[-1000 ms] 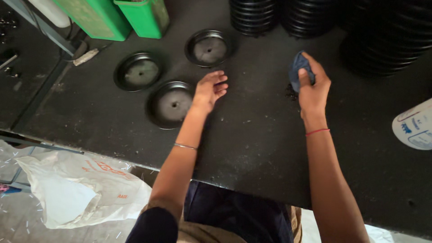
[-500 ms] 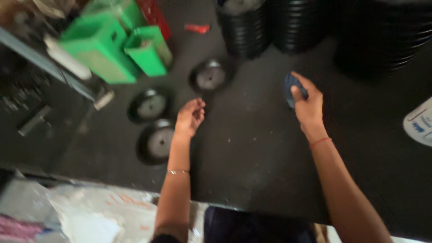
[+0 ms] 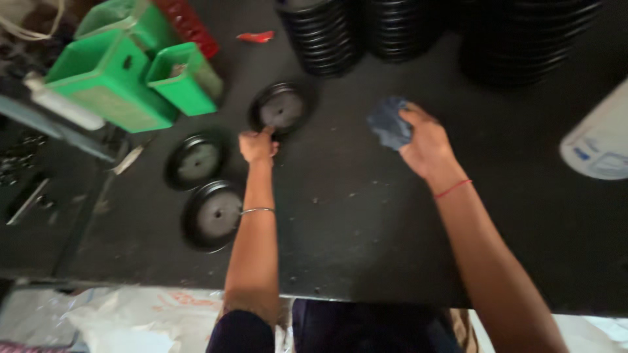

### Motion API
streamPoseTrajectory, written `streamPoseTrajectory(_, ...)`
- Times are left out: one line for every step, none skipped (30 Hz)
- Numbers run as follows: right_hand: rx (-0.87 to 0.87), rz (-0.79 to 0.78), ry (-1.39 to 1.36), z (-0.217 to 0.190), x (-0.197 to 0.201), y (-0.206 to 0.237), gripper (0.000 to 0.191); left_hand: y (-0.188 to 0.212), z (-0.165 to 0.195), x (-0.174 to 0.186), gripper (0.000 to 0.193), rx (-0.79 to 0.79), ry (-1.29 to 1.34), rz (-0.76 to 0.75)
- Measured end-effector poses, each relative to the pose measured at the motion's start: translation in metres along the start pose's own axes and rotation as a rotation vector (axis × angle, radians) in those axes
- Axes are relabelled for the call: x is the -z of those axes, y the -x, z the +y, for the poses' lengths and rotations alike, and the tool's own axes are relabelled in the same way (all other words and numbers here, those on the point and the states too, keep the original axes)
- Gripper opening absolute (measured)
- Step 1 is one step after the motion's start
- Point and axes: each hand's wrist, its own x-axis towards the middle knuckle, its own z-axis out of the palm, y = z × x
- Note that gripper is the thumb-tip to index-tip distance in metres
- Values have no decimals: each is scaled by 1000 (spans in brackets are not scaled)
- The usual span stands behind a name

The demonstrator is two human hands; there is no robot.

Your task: The person wipes black round plastic lids and covers one at a time with a blue cloth, turning each over to clean both sides, and places the wiped covers onto stacks of similar plastic parts on the workbench.

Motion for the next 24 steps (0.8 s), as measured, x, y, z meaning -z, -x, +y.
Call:
streamPoseTrajectory(-31,-57,-27,-3,0,0,38,5,3,-1,44,-49,-45,22)
streamPoseTrajectory(-64,-34,-56,-5,0,1,39,9,6,-1,42,-102,-90,45)
streamPoseTrajectory(-98,-11,-85,-7,-1,3,40,15,8,-2,40,-156,-136,70)
streamPoseTrajectory(-131,10,-115,-9,-1,4,40,21,8,-1,36,-153,-169,29)
streamPoseTrajectory(-129,-32,-123,-11,-1,6,40,26,6,1,32,-147,-203,-11)
streamPoseTrajectory(-132,-72,-130,-12,-1,7,39,30,1,4,28,-138,-240,-49)
streamPoseTrajectory(-137,-113,-137,-11,-1,8,39,32,-4,6,31,-164,-249,-67)
streamPoseTrajectory(-140,-113,-115,-11,-1,8,39,33,-13,7,35,-188,-257,-84)
streamPoseTrajectory(-145,-110,-90,-10,0,8,40,34,-23,9,38,-207,-264,-102)
streamPoseTrajectory(-148,-105,-62,-8,0,8,40,31,-34,13,38,-317,-326,-108)
streamPoseTrajectory(-131,-203,-100,-7,0,8,38,26,-44,15,39,-429,-383,-124)
streamPoseTrajectory(-107,-289,-133,-5,0,8,36,24,-56,13,40,-541,-434,-153)
streamPoseTrajectory(-77,-367,-158,-5,0,9,34,17,-63,11,38,-505,-393,-195)
streamPoseTrajectory(-34,-426,-181,-5,-1,11,34,18,-71,1,36,-469,-349,-245)
streamPoseTrajectory(13,-484,-199,-8,-1,14,34,19,-87,10,28,-683,-375,-147)
streamPoseTrajectory(72,-375,-102,-13,0,19,36,17,-86,4,19,-458,191,-410)
streamPoseTrajectory(132,-273,-7,-20,-1,25,39,21,-94,1,26,-494,254,-324)
streamPoseTrajectory(188,-179,82,-31,-1,31,42,21,-97,2,35,-530,316,-227)
streamPoseTrajectory(305,-55,233,-48,1,41,43,23,-99,3,34,-577,293,-214)
streamPoseTrajectory(417,64,381,-68,3,53,45,23,-94,5,34,-626,270,-190)
streamPoseTrajectory(517,182,525,-85,4,67,47,25,-88,4,31,-656,299,-205)
streamPoseTrajectory(637,163,558,-107,7,84,45,29,-82,7,28,-683,318,-215)
streamPoseTrajectory(749,137,588,-136,12,104,42,35,-77,13,25,-706,332,-223)
streamPoseTrajectory(832,148,466,-169,12,116,24,43,-73,18,26,-586,344,-241)
